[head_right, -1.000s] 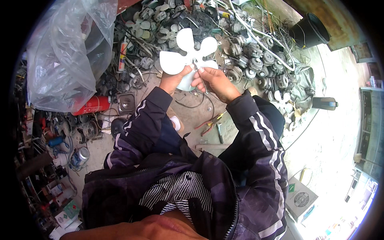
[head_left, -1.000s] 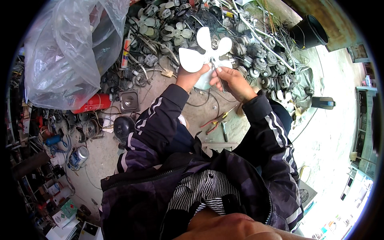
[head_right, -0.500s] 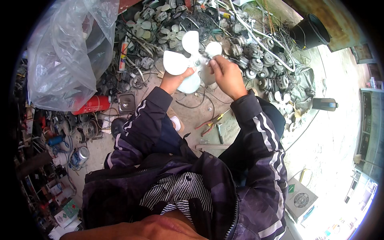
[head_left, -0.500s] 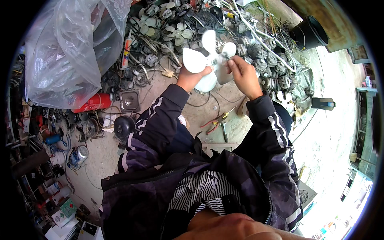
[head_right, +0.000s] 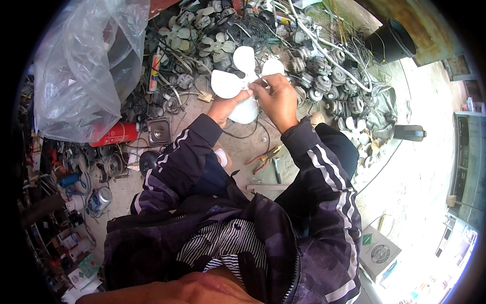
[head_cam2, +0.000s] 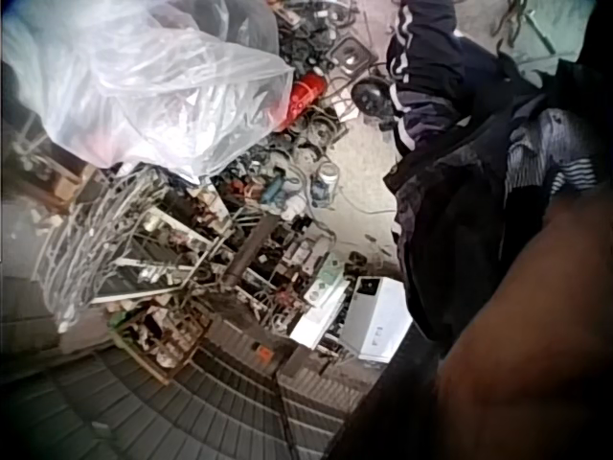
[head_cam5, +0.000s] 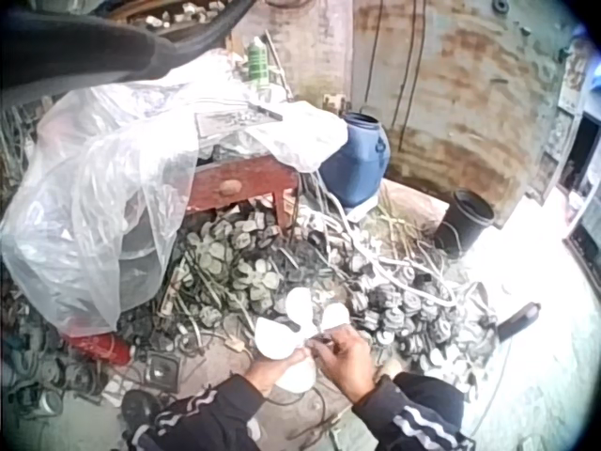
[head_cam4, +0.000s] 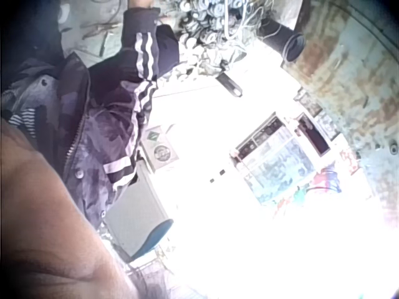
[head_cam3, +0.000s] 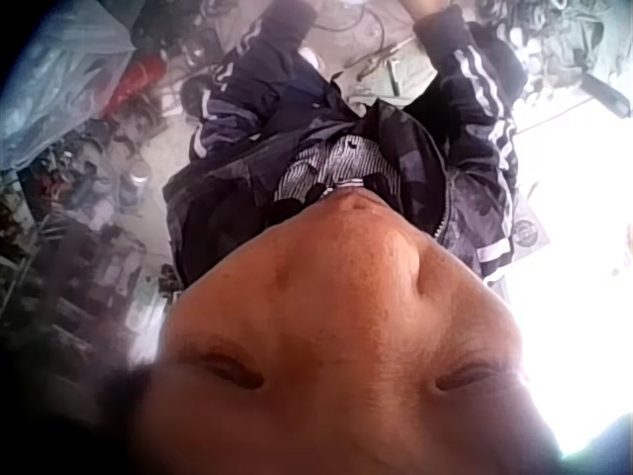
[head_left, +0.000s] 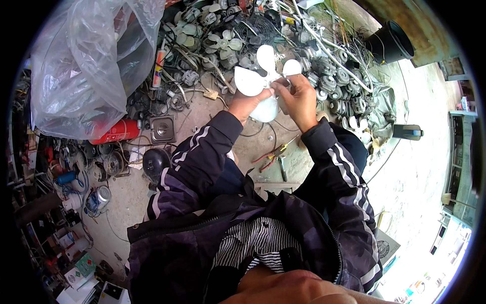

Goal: The person sits on the floor of a cluttered workshop and uses a wrench to tighten the central nut on several white plastic fan blades. They pick up each blade from a pile, manipulate the nut with the tool, and then place the blade back down. Later, they use pliers to work on a small circular metal component.

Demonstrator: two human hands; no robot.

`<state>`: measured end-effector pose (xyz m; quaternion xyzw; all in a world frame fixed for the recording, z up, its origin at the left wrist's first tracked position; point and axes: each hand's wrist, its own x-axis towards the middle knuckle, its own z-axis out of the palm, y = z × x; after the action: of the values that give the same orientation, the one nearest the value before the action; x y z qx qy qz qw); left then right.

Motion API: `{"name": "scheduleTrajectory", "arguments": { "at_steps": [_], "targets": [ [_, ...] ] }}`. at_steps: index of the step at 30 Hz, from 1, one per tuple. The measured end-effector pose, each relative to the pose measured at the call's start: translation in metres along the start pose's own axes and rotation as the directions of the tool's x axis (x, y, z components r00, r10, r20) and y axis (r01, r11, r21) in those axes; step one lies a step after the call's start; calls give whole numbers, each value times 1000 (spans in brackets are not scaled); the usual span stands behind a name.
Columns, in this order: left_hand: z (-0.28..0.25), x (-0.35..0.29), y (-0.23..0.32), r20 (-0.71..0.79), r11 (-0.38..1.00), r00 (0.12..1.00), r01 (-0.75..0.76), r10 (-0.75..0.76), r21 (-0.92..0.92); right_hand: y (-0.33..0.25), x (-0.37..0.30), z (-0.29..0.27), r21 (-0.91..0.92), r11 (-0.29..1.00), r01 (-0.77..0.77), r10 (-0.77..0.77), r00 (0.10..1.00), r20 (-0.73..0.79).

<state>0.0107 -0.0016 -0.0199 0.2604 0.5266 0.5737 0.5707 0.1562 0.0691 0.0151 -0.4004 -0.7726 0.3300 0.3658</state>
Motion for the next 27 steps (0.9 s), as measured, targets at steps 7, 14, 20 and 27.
{"name": "scheduleTrajectory", "arguments": {
  "at_steps": [7, 14, 20, 27],
  "targets": [
    [-3, 1, -2, 9, 996, 999, -52, 52, 77, 3, 1, 2, -4, 1000, 19, -19, 1000, -7],
    [-3, 2, -3, 18, 999, 999, -46, 45, 22, 10, 5, 3, -42, 971, 234, -235, 972, -9],
    [-4, 0, -1, 4, 998, 999, -45, 45, 53, -1, 3, -3, -7, 1000, 13, -13, 1000, 23],
    [-5, 4, -7, -2, 997, 998, -67, 67, 38, 13, 4, 2, -21, 979, 203, -203, 979, 6]
  ]
}}
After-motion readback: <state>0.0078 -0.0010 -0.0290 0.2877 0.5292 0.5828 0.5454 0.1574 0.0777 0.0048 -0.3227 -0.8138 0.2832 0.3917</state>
